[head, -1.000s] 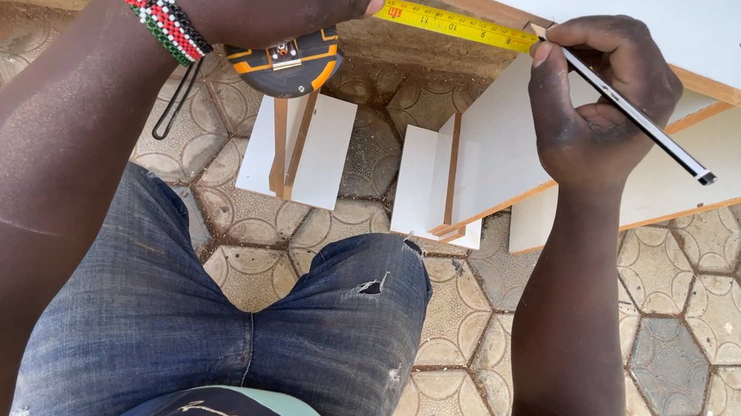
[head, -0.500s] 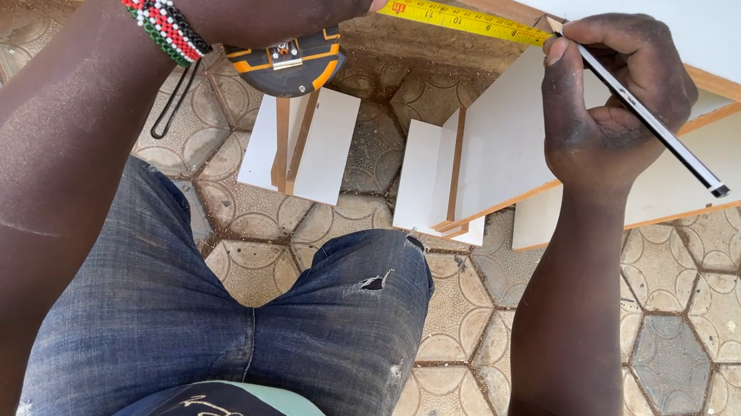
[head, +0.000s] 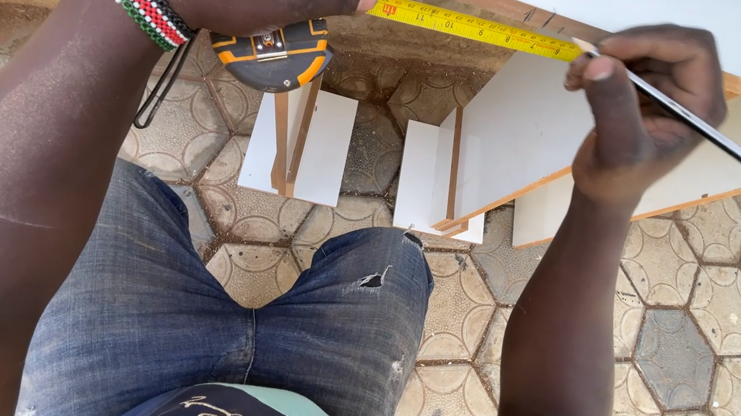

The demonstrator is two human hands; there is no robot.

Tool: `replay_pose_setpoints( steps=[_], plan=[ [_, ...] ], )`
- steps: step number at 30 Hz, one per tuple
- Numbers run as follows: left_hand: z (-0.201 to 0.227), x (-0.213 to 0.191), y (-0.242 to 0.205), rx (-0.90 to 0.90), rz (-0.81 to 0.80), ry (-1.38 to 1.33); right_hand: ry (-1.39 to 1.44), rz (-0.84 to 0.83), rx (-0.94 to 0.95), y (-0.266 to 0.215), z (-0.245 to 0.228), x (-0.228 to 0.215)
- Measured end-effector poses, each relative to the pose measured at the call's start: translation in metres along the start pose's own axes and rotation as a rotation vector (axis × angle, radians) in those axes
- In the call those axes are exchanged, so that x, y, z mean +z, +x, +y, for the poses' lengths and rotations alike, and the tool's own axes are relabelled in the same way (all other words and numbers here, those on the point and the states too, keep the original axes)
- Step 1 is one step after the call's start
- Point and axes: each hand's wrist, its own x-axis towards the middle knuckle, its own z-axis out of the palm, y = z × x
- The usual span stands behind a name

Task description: Measuring and marking wooden boards with a tape measure and pencil for furniture assembly.

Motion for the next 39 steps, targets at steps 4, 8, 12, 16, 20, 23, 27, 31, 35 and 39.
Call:
replay_pose_setpoints(
  steps=[4, 8, 12, 16, 20, 23, 27, 31, 35, 39],
  plan=[
    [0.012, -0.013, -0.002, -0.097, -0.078, -0.067, 0.019, 0.187, -0.038, -0.012, -0.014, -0.007],
    [0.012, -0.015, -0.001, -0.084, -0.107, -0.073, -0.128, 0.503, -0.019, -0.031, 0.002, -0.041],
    [0.014, -0.02, -0.002, -0.121, -0.132, -0.09, -0.115, 0.623, 0.435, -0.049, -0.003, -0.055],
    [0.012, -0.022, -0.002, -0.074, -0.116, -0.074, -0.169, 0.633, 0.676, -0.035, -0.024, -0.033],
    [0.014, -0.023, -0.004, -0.091, -0.141, -0.074, -0.034, 0.736, 0.665, -0.034, -0.016, -0.031],
    [0.013, -0.034, -0.017, -0.092, -0.115, -0.043, 0.031, 0.722, 0.498, -0.039, 0.005, -0.04],
    [-0.003, -0.044, -0.035, -0.08, -0.086, -0.015, 0.011, 0.537, 0.281, -0.045, 0.011, -0.041],
    [-0.036, -0.048, -0.065, -0.064, 0.018, 0.1, 0.03, 0.457, 0.212, -0.045, 0.004, -0.017],
    [-0.099, -0.035, -0.1, -0.097, 0.128, 0.177, 0.053, 0.312, 0.187, -0.051, 0.004, 0.015],
    [-0.148, -0.025, -0.126, -0.254, 0.225, -0.2, 0.06, 0.252, 0.156, -0.051, 0.003, 0.058]
  ],
)
